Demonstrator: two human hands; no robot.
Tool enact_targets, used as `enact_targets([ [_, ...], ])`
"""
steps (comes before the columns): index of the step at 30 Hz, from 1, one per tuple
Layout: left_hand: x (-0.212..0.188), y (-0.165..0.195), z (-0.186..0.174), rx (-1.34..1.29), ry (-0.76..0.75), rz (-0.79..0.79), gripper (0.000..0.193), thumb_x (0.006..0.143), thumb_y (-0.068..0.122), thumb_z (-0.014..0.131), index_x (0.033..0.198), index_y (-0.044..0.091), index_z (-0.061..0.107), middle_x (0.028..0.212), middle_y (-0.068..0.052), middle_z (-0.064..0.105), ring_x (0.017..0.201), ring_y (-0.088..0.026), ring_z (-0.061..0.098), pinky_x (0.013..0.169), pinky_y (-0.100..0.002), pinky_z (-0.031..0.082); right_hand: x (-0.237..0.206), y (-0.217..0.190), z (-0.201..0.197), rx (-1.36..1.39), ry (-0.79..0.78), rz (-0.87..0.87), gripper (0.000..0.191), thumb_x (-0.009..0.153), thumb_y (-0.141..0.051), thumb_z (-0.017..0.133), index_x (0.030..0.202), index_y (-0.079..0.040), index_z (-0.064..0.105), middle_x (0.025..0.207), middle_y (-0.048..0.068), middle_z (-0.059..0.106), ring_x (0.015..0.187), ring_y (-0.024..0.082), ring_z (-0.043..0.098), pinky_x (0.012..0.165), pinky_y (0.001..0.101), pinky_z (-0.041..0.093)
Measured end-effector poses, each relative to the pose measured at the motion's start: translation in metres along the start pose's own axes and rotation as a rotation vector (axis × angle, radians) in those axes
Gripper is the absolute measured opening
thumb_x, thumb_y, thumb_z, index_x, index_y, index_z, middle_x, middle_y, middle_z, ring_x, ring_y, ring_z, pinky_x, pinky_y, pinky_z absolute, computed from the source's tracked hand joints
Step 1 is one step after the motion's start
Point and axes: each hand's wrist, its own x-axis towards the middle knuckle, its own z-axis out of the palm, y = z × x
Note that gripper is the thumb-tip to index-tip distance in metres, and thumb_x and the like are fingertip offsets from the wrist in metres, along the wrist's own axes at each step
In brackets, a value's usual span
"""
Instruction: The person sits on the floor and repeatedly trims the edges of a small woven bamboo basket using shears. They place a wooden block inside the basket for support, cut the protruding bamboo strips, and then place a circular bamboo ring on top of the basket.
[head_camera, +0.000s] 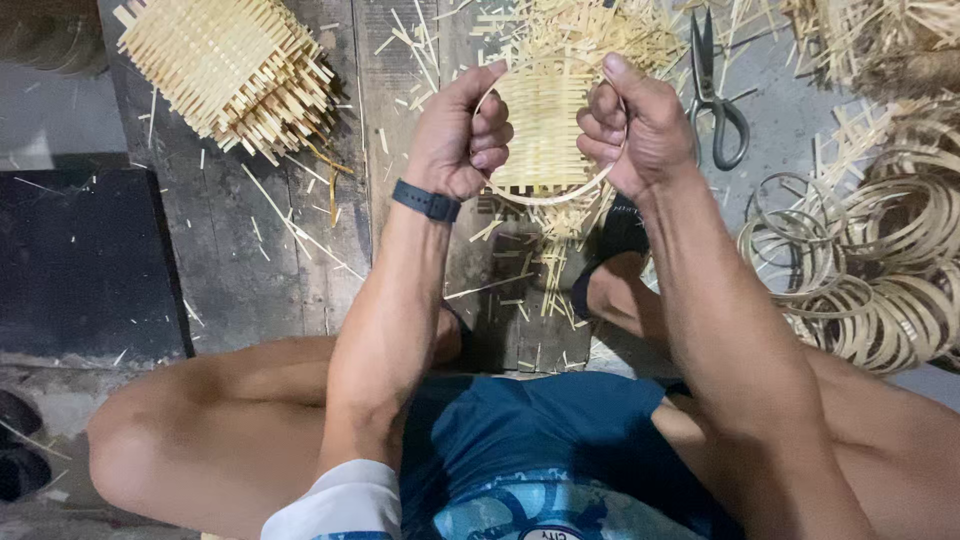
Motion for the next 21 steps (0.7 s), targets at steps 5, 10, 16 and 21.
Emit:
enact_targets([
  [5,0.012,-0.013,-0.016,-0.089,-0.007,0.031,0.034,0.094,0.026,0.074,0.07,0.011,0.056,0.051,0.005,0.045,0.04,-0.006,0.036,0.034,-0.022,0.028,0.005,0.01,-0.009,-0.131,0.068,-0.023,0.034,0.105,-0.032,0.068,0.087,-0.004,0.068,0.068,-0.002,0.051,0.057,0.009,0.047,0.051,0.0247,0.04],
  [10,0.035,-0.032,-0.052,-0.177,0.229,0.164,0.018,0.083,0.024,0.065,0.083,0.008,0.072,0.052,-0.001,0.054,0.044,-0.011,0.047,0.041,-0.024,0.038,0.016,0.022,-0.032,-0.856,0.294,-0.143,0.019,0.09,-0.012,0.076,0.106,-0.001,0.074,0.086,0.004,0.072,0.068,0.01,0.065,0.056,0.0263,0.054],
  [16,0.068,-0.052,-0.093,1.208,0.598,0.678,0.015,0.076,0.017,0.078,0.086,0.007,0.083,0.077,-0.008,0.08,0.067,-0.015,0.076,0.065,-0.028,0.059,0.048,0.071,-0.066,-1.316,0.567,-0.28,0.016,0.081,-0.011,0.084,0.093,-0.002,0.081,0.086,0.012,0.079,0.076,0.02,0.076,0.075,0.0327,0.059],
  [21,0.079,-0.054,-0.106,1.356,0.662,0.508,0.02,0.069,0.013,0.083,0.088,0.007,0.082,0.08,-0.014,0.078,0.071,-0.022,0.076,0.07,-0.032,0.059,0.058,0.094,-0.088,-1.355,0.596,-0.291,0.018,0.08,-0.013,0.084,0.096,-0.005,0.081,0.09,0.014,0.078,0.081,0.026,0.076,0.081,0.0356,0.057],
])
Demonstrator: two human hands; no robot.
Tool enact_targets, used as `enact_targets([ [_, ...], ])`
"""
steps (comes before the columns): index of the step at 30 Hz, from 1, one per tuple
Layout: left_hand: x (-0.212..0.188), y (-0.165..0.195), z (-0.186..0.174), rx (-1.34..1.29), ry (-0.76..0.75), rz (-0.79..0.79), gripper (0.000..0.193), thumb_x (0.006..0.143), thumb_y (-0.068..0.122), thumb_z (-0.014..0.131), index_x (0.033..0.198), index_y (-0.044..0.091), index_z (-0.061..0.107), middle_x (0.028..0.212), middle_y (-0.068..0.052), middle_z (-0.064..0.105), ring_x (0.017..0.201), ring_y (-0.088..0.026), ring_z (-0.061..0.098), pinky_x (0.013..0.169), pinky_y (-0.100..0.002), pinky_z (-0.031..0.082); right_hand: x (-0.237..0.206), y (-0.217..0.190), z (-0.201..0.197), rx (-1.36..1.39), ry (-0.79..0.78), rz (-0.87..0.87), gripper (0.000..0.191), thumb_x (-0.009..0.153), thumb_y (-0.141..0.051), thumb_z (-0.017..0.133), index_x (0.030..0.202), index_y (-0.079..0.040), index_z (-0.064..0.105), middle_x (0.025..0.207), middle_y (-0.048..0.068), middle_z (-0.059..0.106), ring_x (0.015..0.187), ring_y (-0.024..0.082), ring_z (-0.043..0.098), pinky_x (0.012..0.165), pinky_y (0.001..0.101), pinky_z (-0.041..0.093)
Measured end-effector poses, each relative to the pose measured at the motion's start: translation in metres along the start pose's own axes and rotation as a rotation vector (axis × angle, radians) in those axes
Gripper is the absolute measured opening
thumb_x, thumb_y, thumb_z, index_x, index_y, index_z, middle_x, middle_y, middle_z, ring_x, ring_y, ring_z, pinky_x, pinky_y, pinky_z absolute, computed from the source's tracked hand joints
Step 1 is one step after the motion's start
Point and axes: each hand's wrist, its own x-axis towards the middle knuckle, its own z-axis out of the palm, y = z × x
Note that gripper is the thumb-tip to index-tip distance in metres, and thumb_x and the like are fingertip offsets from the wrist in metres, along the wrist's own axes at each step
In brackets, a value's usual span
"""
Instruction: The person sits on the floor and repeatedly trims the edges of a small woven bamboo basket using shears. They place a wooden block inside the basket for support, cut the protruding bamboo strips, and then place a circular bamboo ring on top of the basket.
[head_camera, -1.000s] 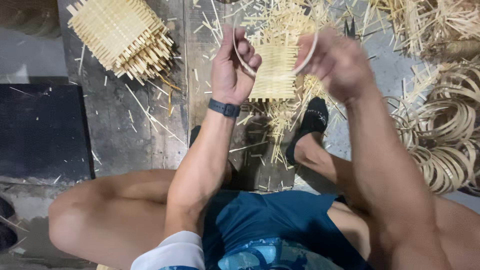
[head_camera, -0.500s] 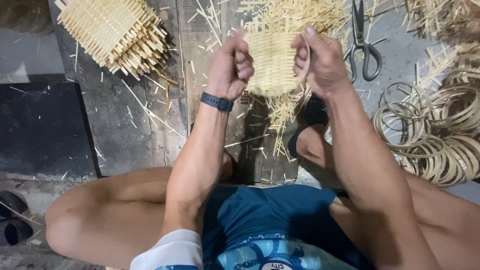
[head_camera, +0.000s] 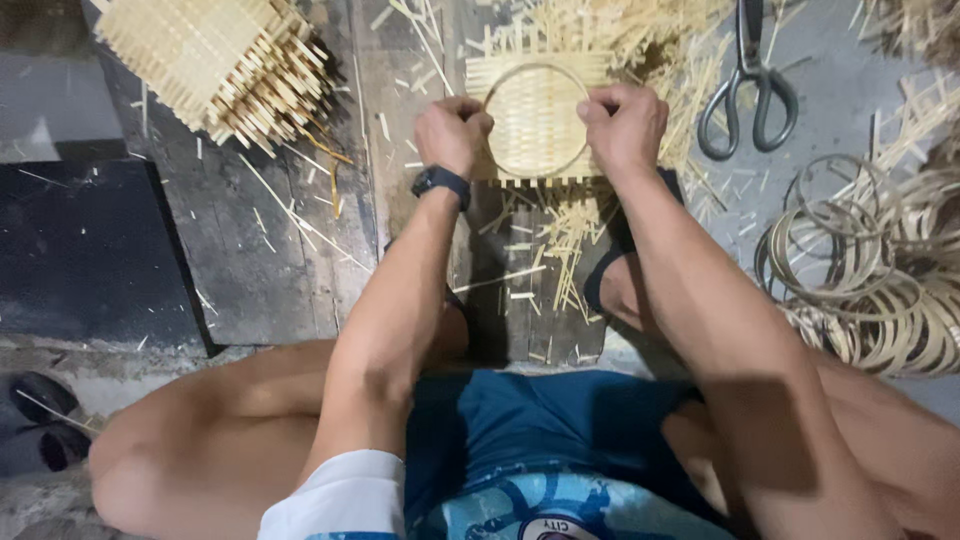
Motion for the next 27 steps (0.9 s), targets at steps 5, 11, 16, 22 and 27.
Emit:
enact_targets([
  [5,0.004,-0.004,0.003,-0.023,0.008,-0.05,0.021,0.063,0.015,0.088,0.082,0.008,0.082,0.075,-0.01,0.079,0.065,-0.019,0.076,0.066,-0.031,0.06,-0.001,0.006,-0.001,-0.012,-0.004,-0.018,0.017,0.08,-0.015,0.088,0.093,-0.006,0.083,0.086,0.016,0.078,0.078,0.027,0.075,0.081,0.0369,0.056],
  [11,0.001,-0.008,-0.001,-0.154,-0.036,-0.063,0.018,0.066,0.012,0.089,0.08,0.005,0.081,0.07,-0.007,0.078,0.062,-0.016,0.075,0.062,-0.029,0.06,-0.005,-0.003,-0.002,0.011,-0.012,0.032,0.018,0.081,-0.015,0.087,0.096,-0.007,0.083,0.086,0.013,0.079,0.076,0.021,0.076,0.078,0.0343,0.057],
  [16,0.005,-0.007,-0.006,-0.154,-0.094,-0.156,0.019,0.065,0.013,0.091,0.08,0.005,0.082,0.072,-0.007,0.079,0.064,-0.014,0.074,0.064,-0.028,0.06,-0.007,-0.019,-0.006,-0.001,-0.015,0.084,0.017,0.08,-0.016,0.087,0.094,-0.007,0.082,0.083,0.012,0.078,0.075,0.02,0.075,0.075,0.0331,0.057],
  [22,0.004,-0.001,-0.011,-0.175,-0.077,-0.167,0.019,0.064,0.013,0.09,0.081,0.007,0.083,0.075,-0.006,0.08,0.068,-0.013,0.075,0.069,-0.028,0.06,-0.005,-0.038,-0.015,-0.025,-0.009,0.075,0.014,0.078,-0.016,0.088,0.088,-0.008,0.084,0.081,0.011,0.079,0.074,0.02,0.074,0.078,0.0322,0.057],
  [27,0.004,-0.006,-0.01,-0.15,-0.107,-0.073,0.019,0.068,0.015,0.09,0.084,0.007,0.082,0.075,-0.005,0.079,0.067,-0.013,0.074,0.067,-0.028,0.059,-0.005,-0.034,-0.021,-0.053,-0.093,0.032,0.017,0.075,-0.017,0.092,0.086,-0.007,0.084,0.077,0.011,0.077,0.07,0.019,0.072,0.074,0.0317,0.057],
])
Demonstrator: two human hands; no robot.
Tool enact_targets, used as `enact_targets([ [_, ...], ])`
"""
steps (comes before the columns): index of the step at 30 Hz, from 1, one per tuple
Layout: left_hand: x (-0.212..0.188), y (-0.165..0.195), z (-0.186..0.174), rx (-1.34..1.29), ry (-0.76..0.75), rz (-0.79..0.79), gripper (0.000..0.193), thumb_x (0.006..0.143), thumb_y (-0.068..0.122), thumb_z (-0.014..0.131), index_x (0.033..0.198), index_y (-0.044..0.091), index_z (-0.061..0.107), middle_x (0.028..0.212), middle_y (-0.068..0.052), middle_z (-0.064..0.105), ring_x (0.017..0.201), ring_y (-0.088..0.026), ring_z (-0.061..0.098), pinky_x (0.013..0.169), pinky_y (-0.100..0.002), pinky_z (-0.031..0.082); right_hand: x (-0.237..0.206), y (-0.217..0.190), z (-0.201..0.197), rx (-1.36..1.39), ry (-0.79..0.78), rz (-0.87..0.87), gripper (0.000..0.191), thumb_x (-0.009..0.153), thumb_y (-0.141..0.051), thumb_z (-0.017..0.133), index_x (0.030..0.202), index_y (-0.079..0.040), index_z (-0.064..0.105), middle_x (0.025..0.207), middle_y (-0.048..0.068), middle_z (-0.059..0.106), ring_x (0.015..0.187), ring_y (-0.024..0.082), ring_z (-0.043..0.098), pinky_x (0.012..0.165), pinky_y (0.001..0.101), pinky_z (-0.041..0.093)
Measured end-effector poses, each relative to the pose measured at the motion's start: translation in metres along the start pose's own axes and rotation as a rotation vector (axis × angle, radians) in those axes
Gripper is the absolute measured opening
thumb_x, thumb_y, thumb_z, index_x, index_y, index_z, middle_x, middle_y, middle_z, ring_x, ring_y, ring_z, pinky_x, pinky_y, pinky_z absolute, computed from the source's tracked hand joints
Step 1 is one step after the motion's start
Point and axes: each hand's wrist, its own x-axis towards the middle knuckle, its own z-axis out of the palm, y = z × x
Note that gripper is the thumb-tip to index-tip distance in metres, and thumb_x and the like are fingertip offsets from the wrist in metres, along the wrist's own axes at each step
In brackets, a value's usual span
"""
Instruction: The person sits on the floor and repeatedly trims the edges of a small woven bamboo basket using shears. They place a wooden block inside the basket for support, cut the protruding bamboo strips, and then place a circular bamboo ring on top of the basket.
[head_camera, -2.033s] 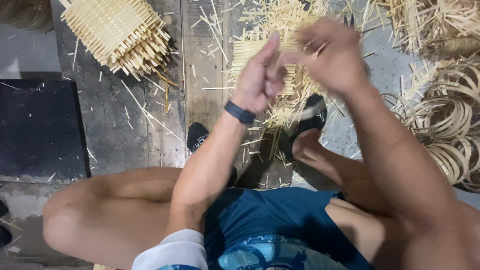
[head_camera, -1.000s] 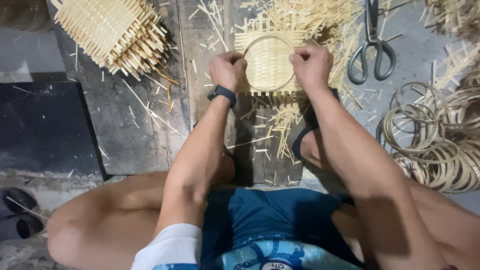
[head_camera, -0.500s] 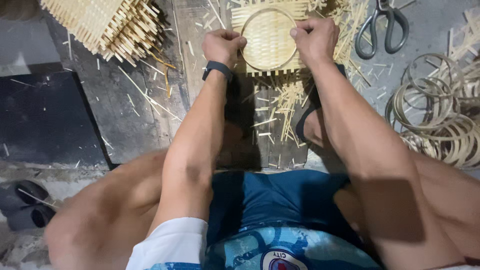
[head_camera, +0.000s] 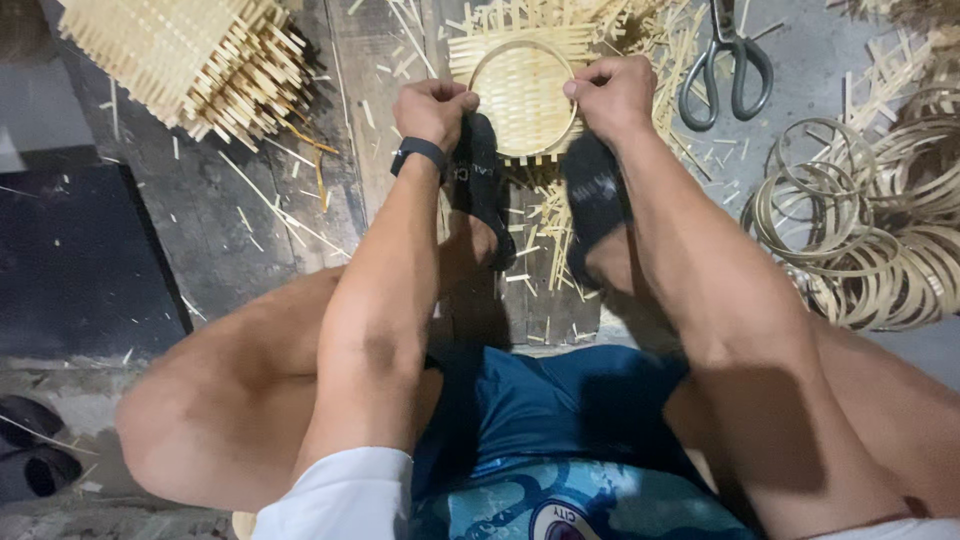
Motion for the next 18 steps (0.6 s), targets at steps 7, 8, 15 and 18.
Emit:
enact_targets([
  [7,0.008,-0.006,0.003,-0.018,-0.006,0.001,0.017,0.067,0.013,0.09,0.082,0.007,0.083,0.073,-0.006,0.079,0.064,-0.014,0.074,0.064,-0.027,0.059,0.021,0.008,-0.003,0.07,-0.111,0.003,0.019,0.074,-0.014,0.093,0.086,-0.006,0.082,0.079,0.008,0.077,0.07,0.016,0.072,0.07,0.0299,0.058],
  [8,0.009,-0.005,0.002,0.019,-0.031,0.031,0.018,0.068,0.014,0.09,0.083,0.007,0.083,0.073,-0.006,0.079,0.064,-0.014,0.074,0.064,-0.028,0.059,0.022,0.009,-0.004,0.038,-0.133,-0.044,0.02,0.074,-0.015,0.094,0.087,-0.005,0.082,0.079,0.008,0.076,0.069,0.016,0.072,0.069,0.0308,0.057],
  [15,0.035,0.027,0.016,0.216,0.022,0.845,0.02,0.083,0.02,0.086,0.1,0.009,0.082,0.101,-0.009,0.073,0.096,-0.03,0.066,0.084,-0.043,0.055,-0.039,-0.017,0.031,0.114,-0.155,0.48,0.037,0.099,-0.034,0.068,0.081,-0.002,0.071,0.064,0.006,0.068,0.049,0.017,0.062,0.044,0.0319,0.049],
  [18,0.035,0.03,0.038,0.106,-0.13,0.82,0.023,0.096,0.025,0.077,0.109,0.005,0.081,0.11,-0.015,0.069,0.103,-0.034,0.061,0.091,-0.045,0.049,-0.082,-0.011,0.067,0.592,-0.263,0.81,0.042,0.097,-0.037,0.073,0.081,0.001,0.068,0.066,0.005,0.065,0.05,0.011,0.058,0.044,0.0278,0.044],
])
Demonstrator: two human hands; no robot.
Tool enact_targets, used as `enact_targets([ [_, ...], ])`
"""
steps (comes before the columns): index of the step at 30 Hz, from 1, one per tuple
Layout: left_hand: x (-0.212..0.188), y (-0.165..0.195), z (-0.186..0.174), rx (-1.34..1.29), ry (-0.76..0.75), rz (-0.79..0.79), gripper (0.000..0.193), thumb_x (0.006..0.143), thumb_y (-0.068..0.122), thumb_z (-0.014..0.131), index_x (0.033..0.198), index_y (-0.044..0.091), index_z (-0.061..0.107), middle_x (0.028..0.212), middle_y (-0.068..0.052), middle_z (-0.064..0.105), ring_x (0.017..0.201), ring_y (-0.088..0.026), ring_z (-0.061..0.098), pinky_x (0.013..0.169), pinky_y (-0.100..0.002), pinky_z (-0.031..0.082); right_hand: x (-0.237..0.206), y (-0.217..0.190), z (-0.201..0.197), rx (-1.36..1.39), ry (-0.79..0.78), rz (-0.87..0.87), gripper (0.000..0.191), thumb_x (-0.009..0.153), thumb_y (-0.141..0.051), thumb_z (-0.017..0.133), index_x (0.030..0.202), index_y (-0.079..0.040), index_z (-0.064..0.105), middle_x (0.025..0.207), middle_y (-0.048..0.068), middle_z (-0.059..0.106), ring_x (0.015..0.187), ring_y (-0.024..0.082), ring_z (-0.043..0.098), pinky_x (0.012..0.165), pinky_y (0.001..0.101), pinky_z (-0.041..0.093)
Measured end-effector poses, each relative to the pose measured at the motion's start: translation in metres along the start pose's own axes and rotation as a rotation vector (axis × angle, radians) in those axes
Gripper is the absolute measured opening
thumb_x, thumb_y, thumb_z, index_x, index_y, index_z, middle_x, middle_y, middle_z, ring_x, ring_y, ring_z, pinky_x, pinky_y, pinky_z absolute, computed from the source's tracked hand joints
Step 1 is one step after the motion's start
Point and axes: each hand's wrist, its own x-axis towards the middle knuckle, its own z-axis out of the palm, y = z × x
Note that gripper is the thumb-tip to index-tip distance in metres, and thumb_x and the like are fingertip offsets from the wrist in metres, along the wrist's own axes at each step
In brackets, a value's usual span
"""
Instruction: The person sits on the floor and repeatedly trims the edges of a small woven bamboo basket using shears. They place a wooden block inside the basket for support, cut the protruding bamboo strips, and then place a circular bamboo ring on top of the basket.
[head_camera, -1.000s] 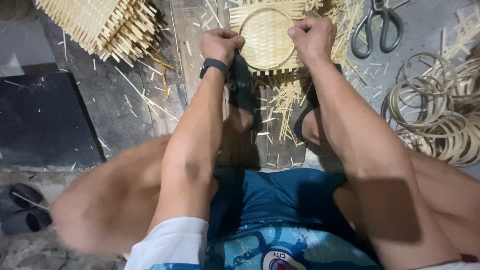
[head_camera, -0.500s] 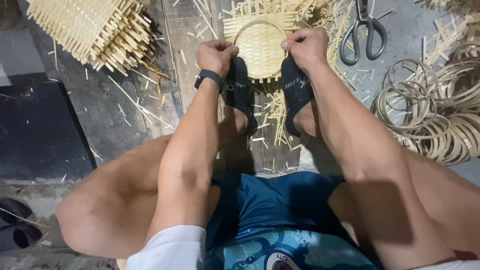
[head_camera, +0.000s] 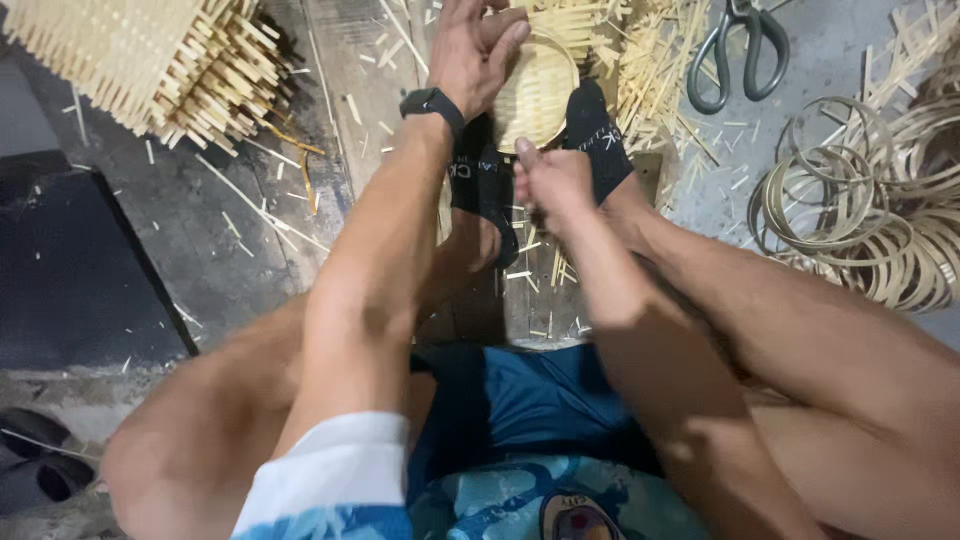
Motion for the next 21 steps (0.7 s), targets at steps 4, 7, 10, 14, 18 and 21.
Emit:
enact_targets([
  [4,-0.004,-0.004,0.016,-0.062,0.066,-0.152,0.027,0.1,0.029,0.068,0.1,0.005,0.079,0.096,-0.015,0.071,0.09,-0.033,0.067,0.083,-0.044,0.053,0.019,0.031,0.019,0.102,0.172,-0.181,0.034,0.095,-0.031,0.075,0.082,0.0,0.07,0.067,0.005,0.066,0.052,0.009,0.055,0.046,0.0271,0.044],
  [7,0.001,-0.008,0.02,-0.07,0.035,-0.256,0.03,0.099,0.031,0.067,0.095,0.003,0.077,0.085,-0.016,0.071,0.076,-0.035,0.068,0.072,-0.044,0.053,0.019,0.034,0.026,0.054,0.219,-0.346,0.034,0.097,-0.027,0.076,0.079,0.001,0.07,0.07,0.004,0.068,0.057,0.007,0.055,0.05,0.0268,0.044],
  [10,0.008,-0.009,0.022,-0.093,0.045,-0.3,0.031,0.097,0.033,0.071,0.089,0.003,0.076,0.072,-0.016,0.069,0.064,-0.033,0.066,0.062,-0.042,0.052,0.014,0.023,0.013,-0.049,0.172,-0.277,0.035,0.098,-0.027,0.075,0.075,-0.001,0.069,0.067,0.005,0.066,0.057,0.011,0.054,0.05,0.0288,0.041],
  [14,0.014,-0.01,0.023,-0.221,0.032,-0.403,0.033,0.093,0.033,0.075,0.081,0.002,0.075,0.064,-0.011,0.07,0.056,-0.02,0.064,0.058,-0.035,0.053,0.029,-0.027,-0.032,-0.32,0.274,-0.873,0.012,0.095,-0.005,0.071,0.084,-0.004,0.073,0.076,0.003,0.072,0.069,0.012,0.069,0.066,0.0267,0.056],
  [18,0.017,-0.014,0.025,-0.327,-0.016,-0.476,0.034,0.093,0.03,0.076,0.079,-0.001,0.073,0.065,-0.008,0.07,0.06,-0.011,0.059,0.058,-0.032,0.052,0.076,-0.072,-0.039,-0.215,0.343,-0.836,0.023,0.086,-0.014,0.092,0.083,0.0,0.074,0.074,0.006,0.073,0.064,0.012,0.063,0.059,0.028,0.053],
  [21,0.02,-0.017,0.025,-0.36,0.006,-0.486,0.03,0.089,0.029,0.077,0.08,0.0,0.074,0.066,-0.004,0.072,0.06,-0.008,0.062,0.057,-0.028,0.052,0.096,-0.081,-0.032,-0.135,0.257,-0.669,0.022,0.084,-0.014,0.092,0.074,-0.002,0.075,0.07,0.003,0.074,0.06,0.01,0.062,0.057,0.0275,0.053],
])
